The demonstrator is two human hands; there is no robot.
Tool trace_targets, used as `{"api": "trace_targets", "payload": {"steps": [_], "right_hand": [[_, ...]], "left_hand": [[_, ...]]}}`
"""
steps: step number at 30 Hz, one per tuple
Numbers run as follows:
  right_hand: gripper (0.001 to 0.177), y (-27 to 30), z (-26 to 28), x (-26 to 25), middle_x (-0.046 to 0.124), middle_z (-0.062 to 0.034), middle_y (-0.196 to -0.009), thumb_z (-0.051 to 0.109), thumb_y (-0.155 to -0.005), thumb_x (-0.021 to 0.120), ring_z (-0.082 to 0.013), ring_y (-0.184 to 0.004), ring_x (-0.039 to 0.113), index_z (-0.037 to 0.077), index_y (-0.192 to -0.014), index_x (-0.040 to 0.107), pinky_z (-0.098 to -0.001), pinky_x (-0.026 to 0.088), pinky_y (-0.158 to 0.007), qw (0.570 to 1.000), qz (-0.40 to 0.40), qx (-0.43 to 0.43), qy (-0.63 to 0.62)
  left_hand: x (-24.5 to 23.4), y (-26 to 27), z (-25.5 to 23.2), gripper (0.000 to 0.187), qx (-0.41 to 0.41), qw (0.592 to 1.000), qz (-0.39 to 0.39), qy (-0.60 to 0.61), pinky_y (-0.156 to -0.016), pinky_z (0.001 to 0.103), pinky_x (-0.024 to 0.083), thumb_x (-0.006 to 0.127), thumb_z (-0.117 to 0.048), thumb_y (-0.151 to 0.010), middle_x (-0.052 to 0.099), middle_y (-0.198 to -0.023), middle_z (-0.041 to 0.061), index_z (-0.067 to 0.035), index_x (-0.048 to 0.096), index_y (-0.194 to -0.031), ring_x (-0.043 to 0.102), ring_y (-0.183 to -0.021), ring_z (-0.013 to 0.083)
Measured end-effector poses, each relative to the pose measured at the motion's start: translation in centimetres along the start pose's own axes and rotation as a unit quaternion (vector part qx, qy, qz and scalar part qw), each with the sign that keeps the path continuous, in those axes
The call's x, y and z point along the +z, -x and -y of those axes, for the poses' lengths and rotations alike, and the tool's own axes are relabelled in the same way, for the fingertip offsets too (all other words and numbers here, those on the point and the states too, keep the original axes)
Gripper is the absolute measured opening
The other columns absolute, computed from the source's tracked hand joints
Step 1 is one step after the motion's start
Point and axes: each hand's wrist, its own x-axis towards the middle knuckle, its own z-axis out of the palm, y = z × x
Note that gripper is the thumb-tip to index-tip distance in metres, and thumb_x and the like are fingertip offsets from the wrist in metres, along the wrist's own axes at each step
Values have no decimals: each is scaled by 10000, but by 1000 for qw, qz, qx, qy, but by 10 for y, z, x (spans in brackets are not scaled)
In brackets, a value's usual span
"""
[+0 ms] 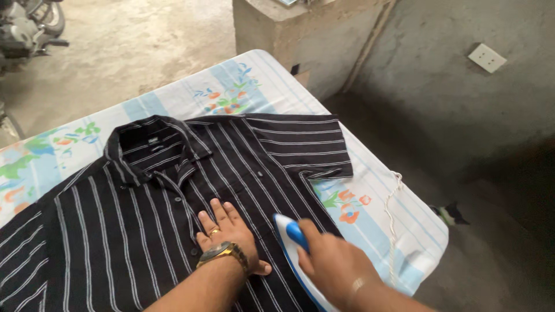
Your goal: The person irons a black and white striped short-sleeved shirt laid on a table. They smooth the fabric with one hand while moving a blue and white iron over the front, collar, and sleeves.
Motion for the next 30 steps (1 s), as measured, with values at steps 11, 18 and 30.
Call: {"api": "trace_targets", "payload": {"steps": [11,18,30], "right_hand": [[320,-18,17,-12,735,-150,-879,386,-1001,521,-389,-863,718,176,-1242,496,-537,566,-762,999,-10,32,-26],[394,13,-2,-6,735,-118,-839,395,-932,560,-362,-822,727,269,-1299,492,-516,567,-749,999,34,-35,-8],[321,24,-4,-2,732,-138,-838,415,-953,561,-380,-843,716,221,-1202,502,-527,557,-784,998,27,49,4]], "left_hand": [[-1,-3,-1,1622,-10,1000,16,-11,-1265,530,163,963,-604,-630,-248,-1703,201,-28,-191,-1613,-117,-1580,422],[6,-3,3,1614,7,1000,-4,-16,-1264,525,157,949,-629,-635,-252,-1701,196,-30,-188,-1611,-107,-1577,421],[2,-1,4,1622,4,1000,8,-15,-1263,520,168,946,-634,-634,-255,-1703,195,-36,-199,-1614,-116,-1579,418]]}}
